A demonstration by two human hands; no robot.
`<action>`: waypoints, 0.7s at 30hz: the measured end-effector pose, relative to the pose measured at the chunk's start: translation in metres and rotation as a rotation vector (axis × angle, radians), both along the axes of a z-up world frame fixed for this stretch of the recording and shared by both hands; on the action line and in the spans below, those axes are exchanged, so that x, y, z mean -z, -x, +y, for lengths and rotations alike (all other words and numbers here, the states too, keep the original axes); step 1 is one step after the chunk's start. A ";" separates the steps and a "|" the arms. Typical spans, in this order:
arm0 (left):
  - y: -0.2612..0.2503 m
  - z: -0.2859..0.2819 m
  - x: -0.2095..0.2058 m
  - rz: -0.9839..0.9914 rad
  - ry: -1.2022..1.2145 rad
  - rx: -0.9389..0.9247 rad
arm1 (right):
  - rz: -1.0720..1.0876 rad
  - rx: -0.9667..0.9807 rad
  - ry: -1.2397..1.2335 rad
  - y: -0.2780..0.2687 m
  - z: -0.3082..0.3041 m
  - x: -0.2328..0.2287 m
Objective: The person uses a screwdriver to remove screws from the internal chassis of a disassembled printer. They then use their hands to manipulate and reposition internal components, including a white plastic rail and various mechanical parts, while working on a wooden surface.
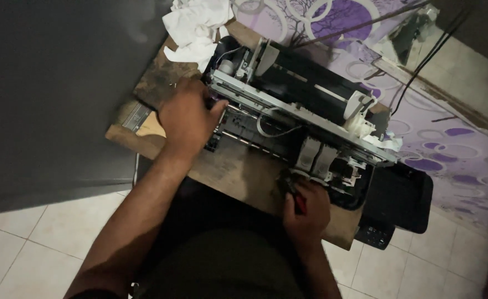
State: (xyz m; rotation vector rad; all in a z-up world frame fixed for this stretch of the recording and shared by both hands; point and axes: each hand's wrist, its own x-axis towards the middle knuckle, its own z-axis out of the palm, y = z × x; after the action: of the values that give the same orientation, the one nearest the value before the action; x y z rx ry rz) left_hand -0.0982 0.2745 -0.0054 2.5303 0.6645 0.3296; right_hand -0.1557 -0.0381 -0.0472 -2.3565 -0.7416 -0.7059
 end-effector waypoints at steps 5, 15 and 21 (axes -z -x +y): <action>0.000 0.005 0.008 -0.044 -0.072 0.048 | 0.064 -0.017 -0.022 0.002 -0.004 0.007; 0.028 0.035 0.014 -0.219 0.284 0.249 | -0.035 -0.017 -0.097 0.008 -0.008 0.003; 0.035 0.030 0.016 -0.229 0.164 0.174 | -0.069 -0.025 -0.047 0.012 -0.016 0.014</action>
State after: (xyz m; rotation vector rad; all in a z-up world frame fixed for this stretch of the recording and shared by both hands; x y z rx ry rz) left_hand -0.1328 0.3045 -0.0213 2.3287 0.3652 0.4730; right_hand -0.1673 -0.0543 -0.0608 -2.2868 -0.7747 -0.7894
